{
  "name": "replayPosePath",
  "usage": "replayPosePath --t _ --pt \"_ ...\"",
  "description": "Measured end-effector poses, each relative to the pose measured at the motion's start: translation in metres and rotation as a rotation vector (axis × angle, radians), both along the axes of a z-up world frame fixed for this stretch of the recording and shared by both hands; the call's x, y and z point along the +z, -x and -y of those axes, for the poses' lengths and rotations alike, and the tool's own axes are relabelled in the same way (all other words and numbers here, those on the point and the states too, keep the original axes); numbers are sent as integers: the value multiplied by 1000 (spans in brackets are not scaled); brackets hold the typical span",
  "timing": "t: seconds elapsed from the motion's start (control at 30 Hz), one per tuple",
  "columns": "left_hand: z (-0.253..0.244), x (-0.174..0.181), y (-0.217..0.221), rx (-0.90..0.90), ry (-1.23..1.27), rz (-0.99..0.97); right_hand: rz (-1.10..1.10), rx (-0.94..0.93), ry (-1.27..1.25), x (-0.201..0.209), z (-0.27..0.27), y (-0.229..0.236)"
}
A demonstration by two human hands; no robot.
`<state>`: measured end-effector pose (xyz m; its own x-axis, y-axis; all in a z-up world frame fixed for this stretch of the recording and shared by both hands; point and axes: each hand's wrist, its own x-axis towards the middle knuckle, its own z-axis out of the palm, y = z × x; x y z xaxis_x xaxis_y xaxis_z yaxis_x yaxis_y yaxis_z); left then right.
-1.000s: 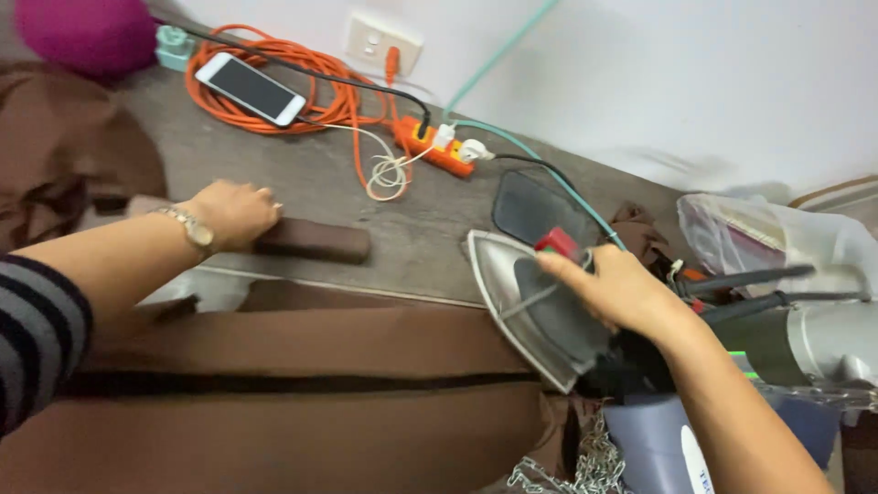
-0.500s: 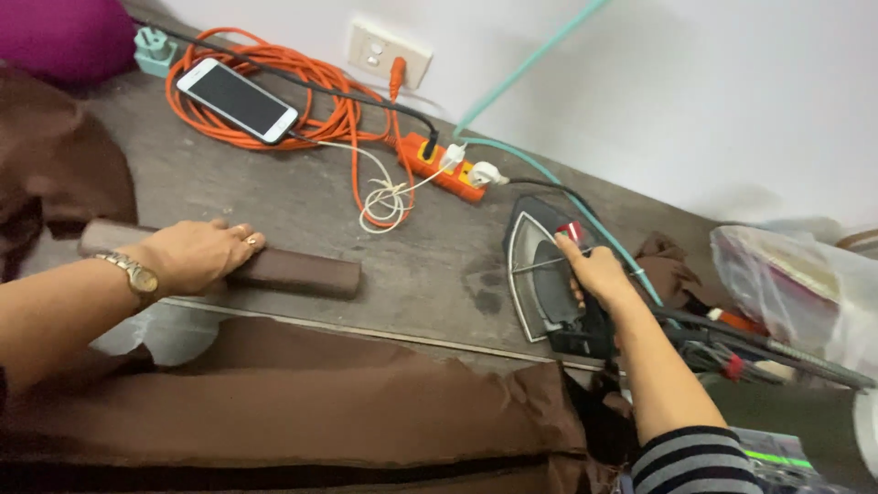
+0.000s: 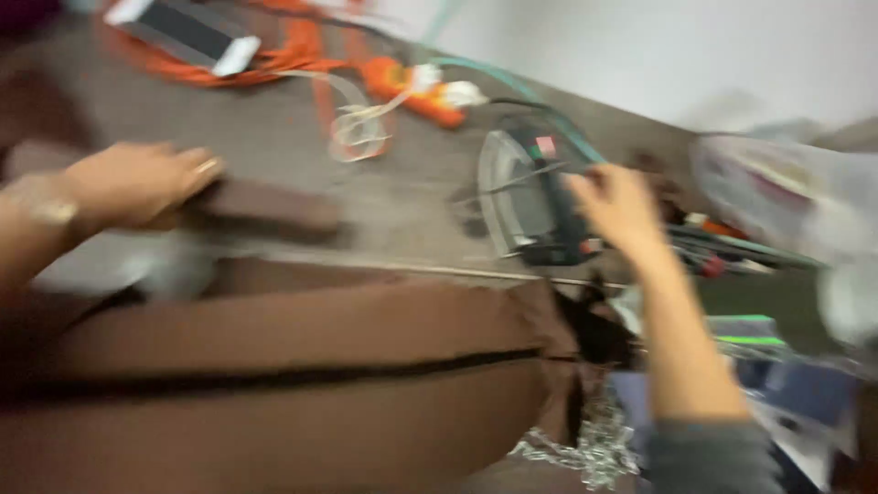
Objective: The person is ironing brown fabric on a workbench, smoothing it out with their hands and moving the iron over it to remove wrinkles.
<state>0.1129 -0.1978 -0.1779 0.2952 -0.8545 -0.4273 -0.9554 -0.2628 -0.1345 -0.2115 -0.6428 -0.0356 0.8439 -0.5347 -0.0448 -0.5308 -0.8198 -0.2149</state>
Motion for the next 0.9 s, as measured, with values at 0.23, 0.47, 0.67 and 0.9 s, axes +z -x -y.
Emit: replayPosePath --t 0.23,0.47,0.67,0.9 --pt "-113 197 63 46 342 -129 225 47 -111 -19 -28 172" --pt "-214 250 121 -13 515 -44 479 -146 -392 -42 -105 218" --pt "-235 162 130 125 485 -155 416 -11 -203 6 -224 162" --pt "-217 158 128 79 465 -52 481 -66 -312 21 -252 154"
